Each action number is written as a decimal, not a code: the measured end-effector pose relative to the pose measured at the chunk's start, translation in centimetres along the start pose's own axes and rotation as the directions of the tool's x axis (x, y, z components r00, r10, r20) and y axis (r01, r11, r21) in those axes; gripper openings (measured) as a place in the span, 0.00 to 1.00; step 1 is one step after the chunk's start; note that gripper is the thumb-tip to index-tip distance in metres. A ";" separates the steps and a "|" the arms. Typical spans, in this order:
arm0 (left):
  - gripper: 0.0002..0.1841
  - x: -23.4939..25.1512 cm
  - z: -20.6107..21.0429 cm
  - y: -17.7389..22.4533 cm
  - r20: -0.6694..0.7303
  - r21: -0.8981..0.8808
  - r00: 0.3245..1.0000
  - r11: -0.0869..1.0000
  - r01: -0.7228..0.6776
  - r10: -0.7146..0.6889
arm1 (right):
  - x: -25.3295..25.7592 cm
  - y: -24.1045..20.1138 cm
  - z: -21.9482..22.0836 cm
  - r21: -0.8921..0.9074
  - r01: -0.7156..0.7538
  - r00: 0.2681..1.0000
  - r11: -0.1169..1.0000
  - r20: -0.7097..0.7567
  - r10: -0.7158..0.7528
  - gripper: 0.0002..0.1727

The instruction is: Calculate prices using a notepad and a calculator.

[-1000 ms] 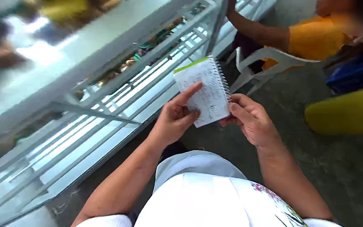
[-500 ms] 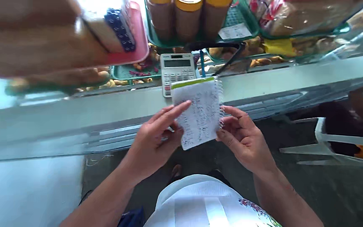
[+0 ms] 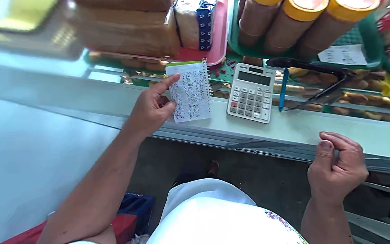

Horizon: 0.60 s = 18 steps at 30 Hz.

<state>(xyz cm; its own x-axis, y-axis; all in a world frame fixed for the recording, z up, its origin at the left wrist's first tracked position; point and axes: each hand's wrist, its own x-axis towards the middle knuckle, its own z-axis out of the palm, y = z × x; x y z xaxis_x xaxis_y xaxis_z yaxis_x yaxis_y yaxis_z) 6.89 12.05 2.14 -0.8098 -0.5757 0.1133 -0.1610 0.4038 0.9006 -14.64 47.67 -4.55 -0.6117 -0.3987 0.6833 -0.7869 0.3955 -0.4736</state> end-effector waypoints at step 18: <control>0.18 5.5 -6.1 -4.4 0.600 0.274 0.543 0.487 -0.829 0.588 | -2.0 -0.3 6.4 -0.327 -0.031 0.975 0.944 -0.218 -0.044 0.25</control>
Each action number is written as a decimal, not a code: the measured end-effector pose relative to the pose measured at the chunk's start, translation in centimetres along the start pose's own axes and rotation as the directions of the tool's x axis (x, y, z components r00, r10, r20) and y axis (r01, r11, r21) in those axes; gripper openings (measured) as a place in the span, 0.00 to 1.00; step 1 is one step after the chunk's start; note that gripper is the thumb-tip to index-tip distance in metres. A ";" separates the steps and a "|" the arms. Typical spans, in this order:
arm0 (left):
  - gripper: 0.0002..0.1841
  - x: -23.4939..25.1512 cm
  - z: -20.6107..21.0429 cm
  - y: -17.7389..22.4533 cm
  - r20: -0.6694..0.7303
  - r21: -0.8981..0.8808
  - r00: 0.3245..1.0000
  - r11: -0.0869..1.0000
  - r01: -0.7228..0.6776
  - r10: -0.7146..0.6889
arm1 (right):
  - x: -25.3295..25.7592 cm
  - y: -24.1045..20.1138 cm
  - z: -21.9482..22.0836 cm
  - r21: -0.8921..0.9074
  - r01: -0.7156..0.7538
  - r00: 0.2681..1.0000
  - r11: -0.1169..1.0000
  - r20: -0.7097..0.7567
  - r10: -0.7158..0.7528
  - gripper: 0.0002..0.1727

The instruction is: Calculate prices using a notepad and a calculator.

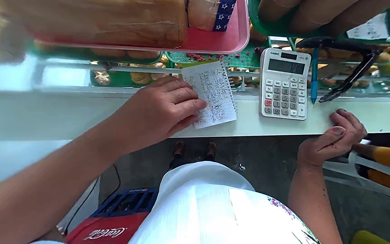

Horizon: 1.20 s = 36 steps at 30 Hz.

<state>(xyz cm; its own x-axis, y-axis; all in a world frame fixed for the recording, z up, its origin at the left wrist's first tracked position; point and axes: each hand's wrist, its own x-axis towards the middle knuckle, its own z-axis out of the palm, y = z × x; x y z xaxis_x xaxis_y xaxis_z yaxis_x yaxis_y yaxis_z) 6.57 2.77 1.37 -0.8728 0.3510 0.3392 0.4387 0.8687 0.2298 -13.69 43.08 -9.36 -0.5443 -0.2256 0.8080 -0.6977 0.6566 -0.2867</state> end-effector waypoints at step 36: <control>0.28 1.5 0.9 -1.7 0.077 0.051 0.972 0.973 -0.225 0.221 | 0.0 -1.1 1.7 -0.087 -0.050 0.990 0.995 -0.137 0.038 0.31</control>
<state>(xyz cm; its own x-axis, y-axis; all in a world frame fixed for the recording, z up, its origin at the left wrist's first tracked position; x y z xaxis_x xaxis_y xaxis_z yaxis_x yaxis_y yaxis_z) 4.28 2.10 0.69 -0.7680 0.5601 0.3106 0.6126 0.7839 0.1010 -13.68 41.15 -9.90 -0.5015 -0.0997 0.8594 -0.6265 0.7269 -0.2812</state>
